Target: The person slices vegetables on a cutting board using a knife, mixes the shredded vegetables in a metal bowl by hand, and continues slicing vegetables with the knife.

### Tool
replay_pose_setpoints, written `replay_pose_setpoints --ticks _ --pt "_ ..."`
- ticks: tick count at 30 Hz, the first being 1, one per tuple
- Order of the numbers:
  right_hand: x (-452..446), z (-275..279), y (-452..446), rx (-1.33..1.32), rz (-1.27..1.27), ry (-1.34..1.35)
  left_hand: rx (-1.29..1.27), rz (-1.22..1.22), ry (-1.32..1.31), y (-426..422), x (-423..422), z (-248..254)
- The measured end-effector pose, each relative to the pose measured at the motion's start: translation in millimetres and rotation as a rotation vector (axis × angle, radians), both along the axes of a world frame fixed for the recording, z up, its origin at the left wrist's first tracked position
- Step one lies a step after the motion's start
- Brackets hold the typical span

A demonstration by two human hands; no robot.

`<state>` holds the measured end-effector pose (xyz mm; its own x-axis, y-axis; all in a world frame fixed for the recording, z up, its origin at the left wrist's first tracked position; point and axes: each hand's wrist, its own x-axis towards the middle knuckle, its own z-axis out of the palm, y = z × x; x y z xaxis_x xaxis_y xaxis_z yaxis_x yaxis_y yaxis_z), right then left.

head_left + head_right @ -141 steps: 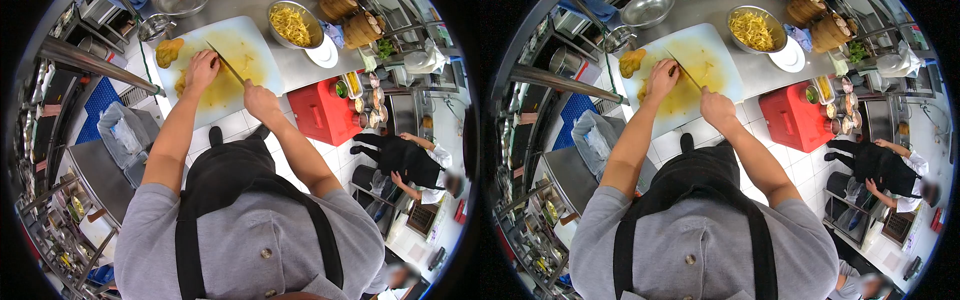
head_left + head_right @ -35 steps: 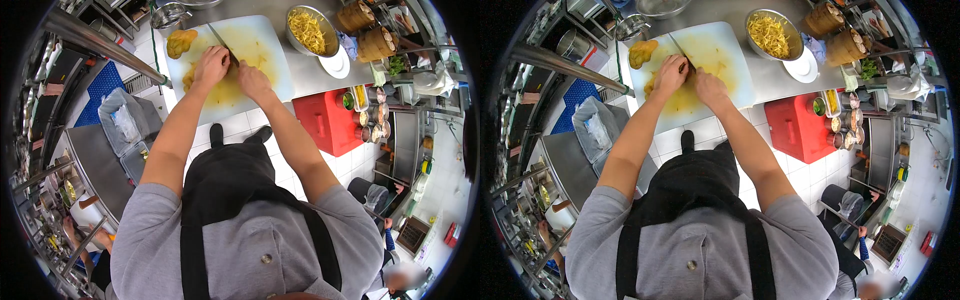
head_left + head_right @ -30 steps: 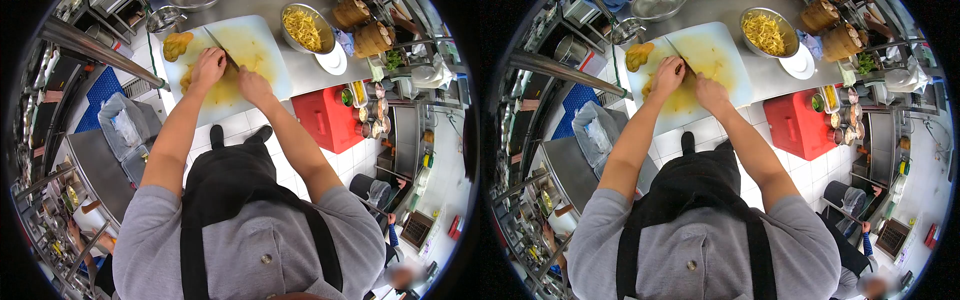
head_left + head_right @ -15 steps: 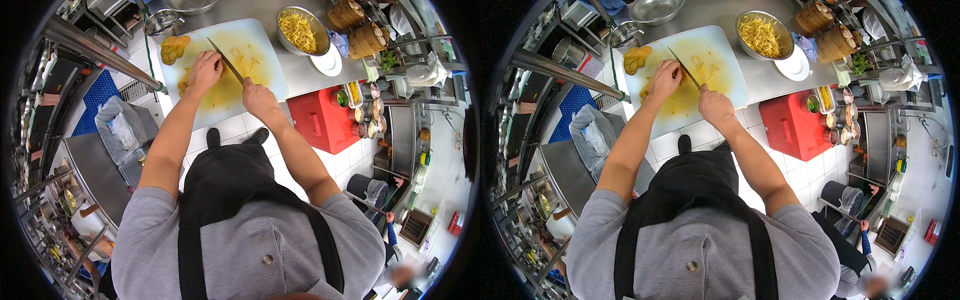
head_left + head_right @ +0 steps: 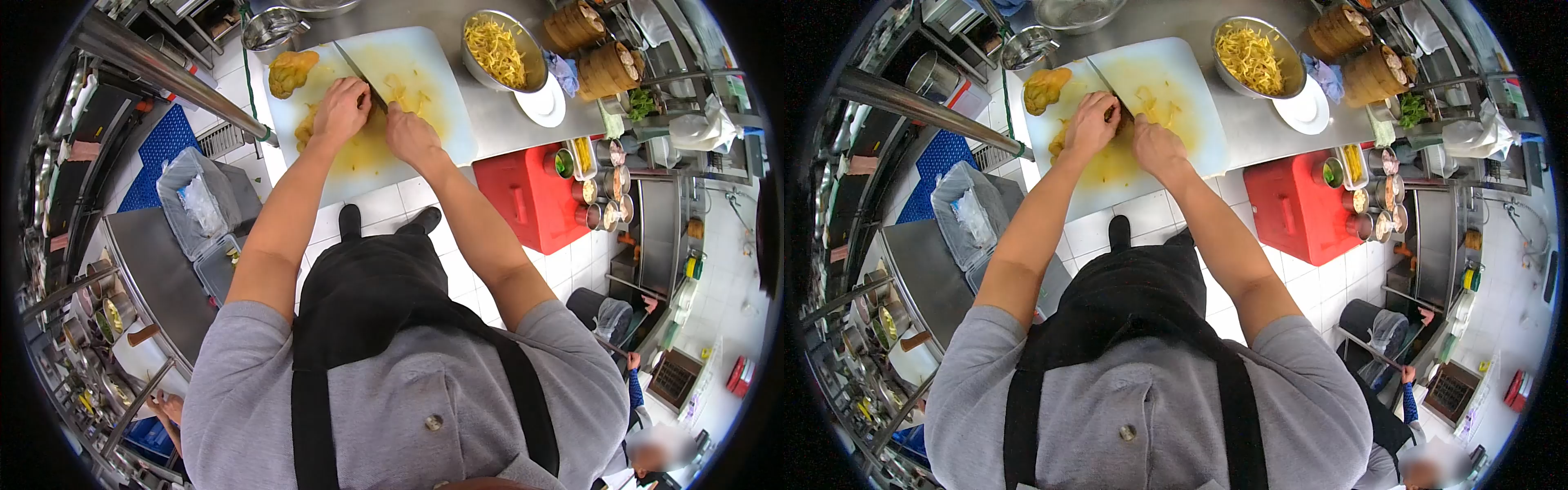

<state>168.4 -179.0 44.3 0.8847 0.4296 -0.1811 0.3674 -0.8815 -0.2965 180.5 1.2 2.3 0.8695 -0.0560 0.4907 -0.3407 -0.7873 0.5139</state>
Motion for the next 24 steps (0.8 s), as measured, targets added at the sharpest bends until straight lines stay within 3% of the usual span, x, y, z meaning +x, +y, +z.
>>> replay_pose_setpoints --ticks 11,24 --pt "-31.8 26.4 -45.0 -0.066 -0.137 0.074 -0.087 0.025 0.023 -0.7 -3.9 -0.3" --pt "-61.8 54.0 -48.2 -0.078 -0.035 0.119 -0.072 0.022 -0.031 -0.3 0.9 -3.9"
